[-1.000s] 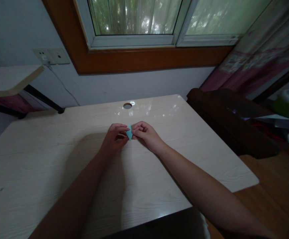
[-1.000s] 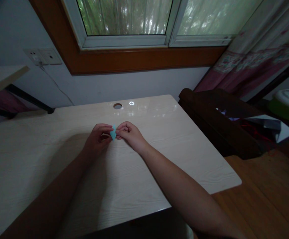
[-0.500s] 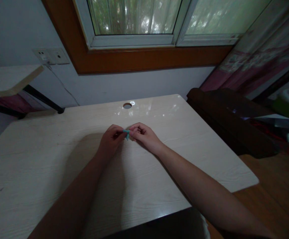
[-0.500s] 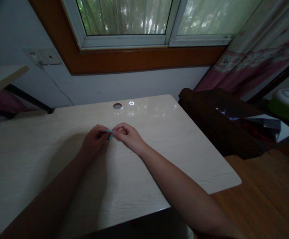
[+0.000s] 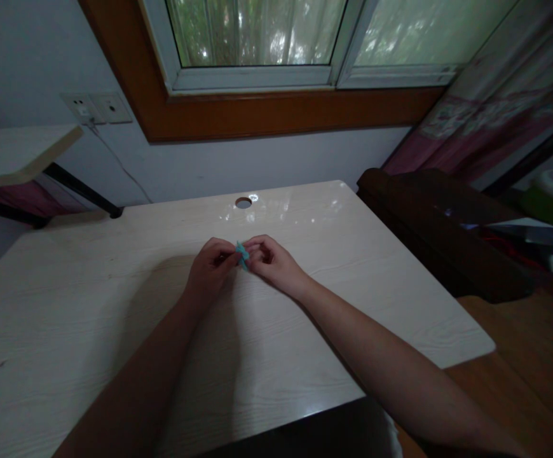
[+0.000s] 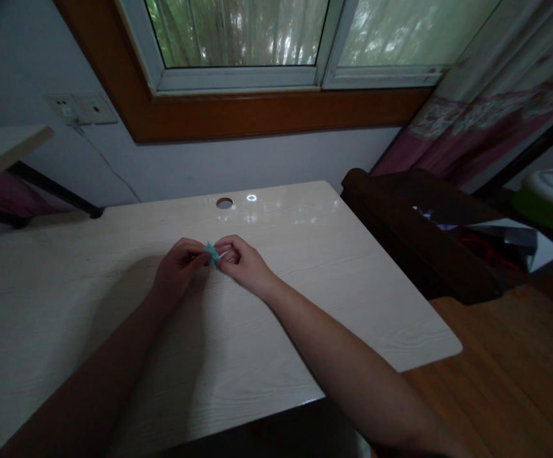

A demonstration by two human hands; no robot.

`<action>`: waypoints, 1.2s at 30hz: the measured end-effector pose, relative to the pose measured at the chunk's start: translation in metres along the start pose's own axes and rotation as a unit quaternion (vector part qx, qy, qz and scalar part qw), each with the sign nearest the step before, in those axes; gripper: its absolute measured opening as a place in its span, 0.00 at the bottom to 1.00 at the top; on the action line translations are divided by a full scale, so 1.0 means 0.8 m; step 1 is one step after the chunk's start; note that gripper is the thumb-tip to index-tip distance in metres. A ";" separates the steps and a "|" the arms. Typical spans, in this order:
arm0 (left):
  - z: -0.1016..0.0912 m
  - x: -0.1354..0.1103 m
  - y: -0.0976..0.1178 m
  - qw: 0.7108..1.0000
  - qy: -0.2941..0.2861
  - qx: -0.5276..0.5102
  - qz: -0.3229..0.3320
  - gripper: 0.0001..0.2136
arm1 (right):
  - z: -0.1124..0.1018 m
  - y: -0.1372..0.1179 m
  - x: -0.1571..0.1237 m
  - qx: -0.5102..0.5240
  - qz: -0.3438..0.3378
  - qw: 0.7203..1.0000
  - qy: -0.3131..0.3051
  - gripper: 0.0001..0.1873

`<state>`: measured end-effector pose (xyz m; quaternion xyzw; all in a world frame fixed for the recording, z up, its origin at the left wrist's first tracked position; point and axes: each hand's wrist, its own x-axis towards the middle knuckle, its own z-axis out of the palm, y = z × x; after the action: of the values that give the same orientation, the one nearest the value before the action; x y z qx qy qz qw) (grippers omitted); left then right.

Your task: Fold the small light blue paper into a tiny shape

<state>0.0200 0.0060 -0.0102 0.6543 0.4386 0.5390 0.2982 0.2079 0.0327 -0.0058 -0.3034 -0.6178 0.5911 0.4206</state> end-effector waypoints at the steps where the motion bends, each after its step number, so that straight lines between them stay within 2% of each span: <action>1: 0.000 0.000 -0.001 1.000 0.002 -0.004 0.002 0.05 | 0.000 0.001 0.000 0.004 -0.005 1.000 0.004 0.19; 7: 0.002 0.002 0.004 1.000 0.017 -0.022 0.007 0.06 | -0.003 0.004 0.000 -0.011 -0.012 1.000 0.016 0.15; 12: 0.005 -0.001 0.003 0.998 0.009 -0.041 -0.037 0.07 | -0.001 0.000 -0.002 -0.041 -0.008 0.999 0.020 0.13; 15: 0.006 -0.002 0.001 0.994 0.036 -0.065 -0.082 0.12 | -0.001 0.000 -0.002 -0.049 -0.004 0.999 0.014 0.13; 19: 0.006 -0.001 0.003 0.990 0.051 -0.090 -0.092 0.17 | -0.003 0.001 -0.001 -0.043 0.009 0.999 0.002 0.15; 27: 0.004 0.001 0.007 0.988 0.062 -0.048 -0.132 0.15 | -0.003 -0.006 -0.001 -0.098 0.051 0.994 -0.015 0.15; 30: 0.003 0.001 0.009 0.988 0.050 -0.049 -0.138 0.14 | -0.003 -0.005 -0.001 -0.078 0.047 0.996 -0.019 0.13; 36: -0.001 0.001 0.017 0.994 0.021 -0.048 -0.099 0.11 | -0.004 -0.004 -0.001 -0.102 0.024 0.994 -0.012 0.12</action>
<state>0.0226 0.0007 0.0024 0.5812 0.4812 0.5411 0.3713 0.2114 0.0335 -0.0027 -0.3524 -0.6721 0.5385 0.3661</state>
